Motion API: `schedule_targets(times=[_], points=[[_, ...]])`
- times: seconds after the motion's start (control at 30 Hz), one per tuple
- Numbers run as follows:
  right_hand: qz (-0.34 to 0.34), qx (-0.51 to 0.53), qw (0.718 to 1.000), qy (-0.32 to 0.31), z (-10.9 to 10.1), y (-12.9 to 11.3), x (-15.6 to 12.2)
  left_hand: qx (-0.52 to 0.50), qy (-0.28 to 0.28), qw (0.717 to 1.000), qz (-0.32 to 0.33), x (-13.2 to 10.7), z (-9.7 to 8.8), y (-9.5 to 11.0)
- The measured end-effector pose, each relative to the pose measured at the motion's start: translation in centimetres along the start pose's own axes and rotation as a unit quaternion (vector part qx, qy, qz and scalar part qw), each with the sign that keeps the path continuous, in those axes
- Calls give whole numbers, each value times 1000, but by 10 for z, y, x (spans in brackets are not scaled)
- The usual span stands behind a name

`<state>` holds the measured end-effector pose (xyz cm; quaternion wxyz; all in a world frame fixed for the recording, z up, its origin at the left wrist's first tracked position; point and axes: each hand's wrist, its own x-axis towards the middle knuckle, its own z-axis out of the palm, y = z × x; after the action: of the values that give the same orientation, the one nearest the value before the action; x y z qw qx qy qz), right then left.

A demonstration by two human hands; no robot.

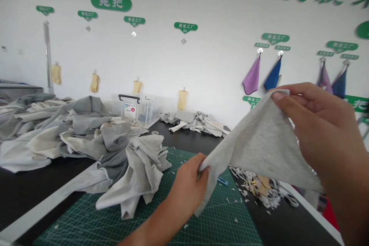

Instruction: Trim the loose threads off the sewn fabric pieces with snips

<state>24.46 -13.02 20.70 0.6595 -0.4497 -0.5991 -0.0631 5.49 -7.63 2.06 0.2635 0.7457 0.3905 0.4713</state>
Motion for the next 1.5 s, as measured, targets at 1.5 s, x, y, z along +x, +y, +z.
schedule_targets(times=[1.5], points=[[159,-142,922,-324,83,263,-169,-63,-70,992,-88,29,60,-176]])
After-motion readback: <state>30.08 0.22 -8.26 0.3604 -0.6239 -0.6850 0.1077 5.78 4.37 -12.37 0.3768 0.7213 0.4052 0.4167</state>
